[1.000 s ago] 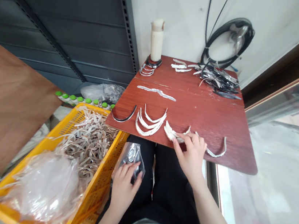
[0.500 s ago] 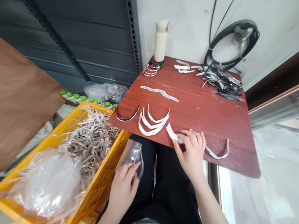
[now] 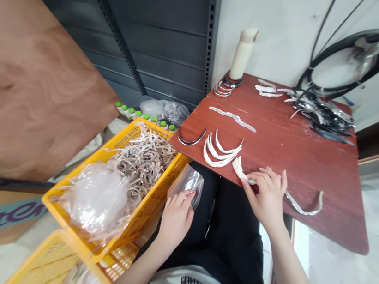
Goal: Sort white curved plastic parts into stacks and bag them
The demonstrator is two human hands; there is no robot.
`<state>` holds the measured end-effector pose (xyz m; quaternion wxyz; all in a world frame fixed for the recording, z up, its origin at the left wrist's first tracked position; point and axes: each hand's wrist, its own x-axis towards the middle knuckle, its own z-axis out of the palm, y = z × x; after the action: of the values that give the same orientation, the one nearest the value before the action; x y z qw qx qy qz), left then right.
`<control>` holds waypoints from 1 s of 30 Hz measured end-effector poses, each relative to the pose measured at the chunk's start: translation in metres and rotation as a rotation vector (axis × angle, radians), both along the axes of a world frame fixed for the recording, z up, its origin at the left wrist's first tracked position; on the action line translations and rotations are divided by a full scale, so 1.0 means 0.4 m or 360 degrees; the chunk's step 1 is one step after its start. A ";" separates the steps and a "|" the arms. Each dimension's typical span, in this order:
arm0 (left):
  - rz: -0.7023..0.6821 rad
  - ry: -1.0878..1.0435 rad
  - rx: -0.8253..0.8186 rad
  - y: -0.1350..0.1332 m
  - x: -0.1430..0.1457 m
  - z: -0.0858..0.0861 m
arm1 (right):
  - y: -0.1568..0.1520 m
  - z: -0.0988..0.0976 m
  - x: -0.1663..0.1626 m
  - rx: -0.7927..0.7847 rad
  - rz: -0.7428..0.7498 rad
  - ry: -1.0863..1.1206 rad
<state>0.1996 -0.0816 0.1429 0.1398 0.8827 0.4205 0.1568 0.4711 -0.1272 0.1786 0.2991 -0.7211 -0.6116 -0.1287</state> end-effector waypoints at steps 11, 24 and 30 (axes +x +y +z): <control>0.0099 -0.0090 0.0006 -0.006 0.004 -0.024 | 0.007 0.003 0.023 -0.0117 0.0189 -0.0347; 0.0051 -0.0358 -0.0272 -0.002 0.002 0.018 | -0.070 0.023 -0.200 -0.0479 0.0882 0.0406; -0.0033 -0.0290 -0.0261 0.000 0.000 0.018 | -0.004 -0.055 -0.254 -0.0489 0.0734 0.0215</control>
<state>0.1998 -0.0817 0.1502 0.2507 0.8546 0.4084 0.2001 0.3693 -0.1290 0.1565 0.2477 -0.6066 -0.7506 0.0852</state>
